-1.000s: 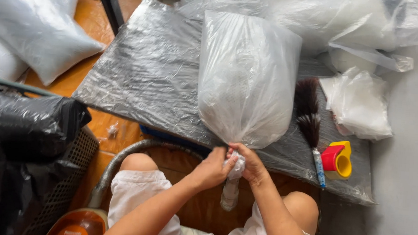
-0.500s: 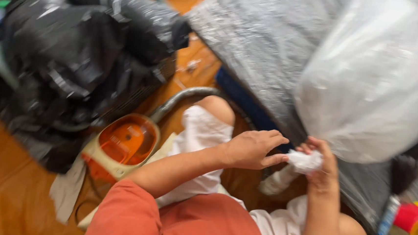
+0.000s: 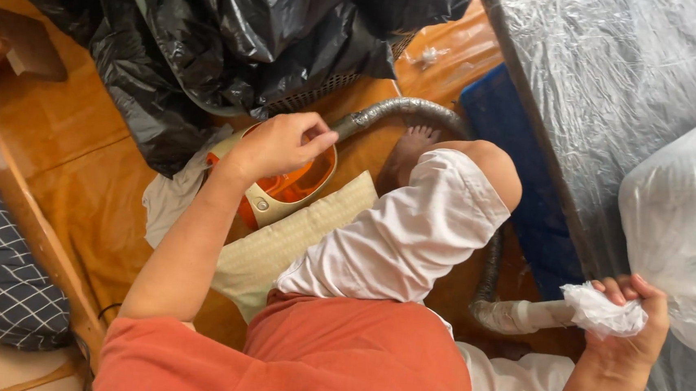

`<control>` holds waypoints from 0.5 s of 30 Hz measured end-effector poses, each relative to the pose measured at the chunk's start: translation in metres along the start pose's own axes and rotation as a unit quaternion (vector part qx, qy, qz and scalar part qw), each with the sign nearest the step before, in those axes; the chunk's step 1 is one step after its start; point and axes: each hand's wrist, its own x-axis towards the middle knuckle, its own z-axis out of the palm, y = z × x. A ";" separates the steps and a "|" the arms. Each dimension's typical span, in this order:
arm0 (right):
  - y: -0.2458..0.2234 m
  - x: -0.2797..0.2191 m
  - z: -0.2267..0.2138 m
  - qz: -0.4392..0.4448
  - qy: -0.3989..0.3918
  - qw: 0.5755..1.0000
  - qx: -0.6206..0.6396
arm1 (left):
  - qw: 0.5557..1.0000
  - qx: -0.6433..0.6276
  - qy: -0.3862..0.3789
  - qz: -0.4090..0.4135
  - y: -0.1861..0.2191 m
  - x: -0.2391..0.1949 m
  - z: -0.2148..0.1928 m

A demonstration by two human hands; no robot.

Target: The person places a white item into a clear plastic bag on a table, then uses a handheld vacuum to remove air from the bag. They seal the bag by twisting and tying the opening, then smooth the contents and place the sealed package on the table.

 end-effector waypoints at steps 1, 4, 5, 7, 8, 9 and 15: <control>0.002 0.003 -0.003 0.006 0.001 1.000 -0.002 | 0.999 0.047 -0.015 -0.005 -0.024 0.010 0.007; 0.002 0.003 -0.006 0.007 0.004 1.000 -0.007 | 0.987 0.145 -0.041 -0.053 -0.089 0.033 0.023; 0.003 0.000 -0.007 0.007 0.006 1.000 -0.008 | 0.974 0.197 -0.055 -0.099 -0.111 0.036 0.030; 0.004 0.002 -0.008 0.009 0.011 1.000 -0.015 | 0.964 0.217 -0.062 -0.142 -0.146 0.040 0.033; 0.005 0.003 -0.010 0.008 0.017 1.000 -0.019 | 0.952 0.240 -0.067 -0.180 -0.165 0.041 0.036; 0.007 0.005 -0.011 0.012 0.016 1.000 -0.021 | 0.951 0.239 -0.068 -0.184 -0.172 0.036 0.039; 0.010 0.007 -0.013 0.006 0.028 0.999 -0.030 | 0.943 0.227 -0.107 -0.217 -0.250 0.011 0.101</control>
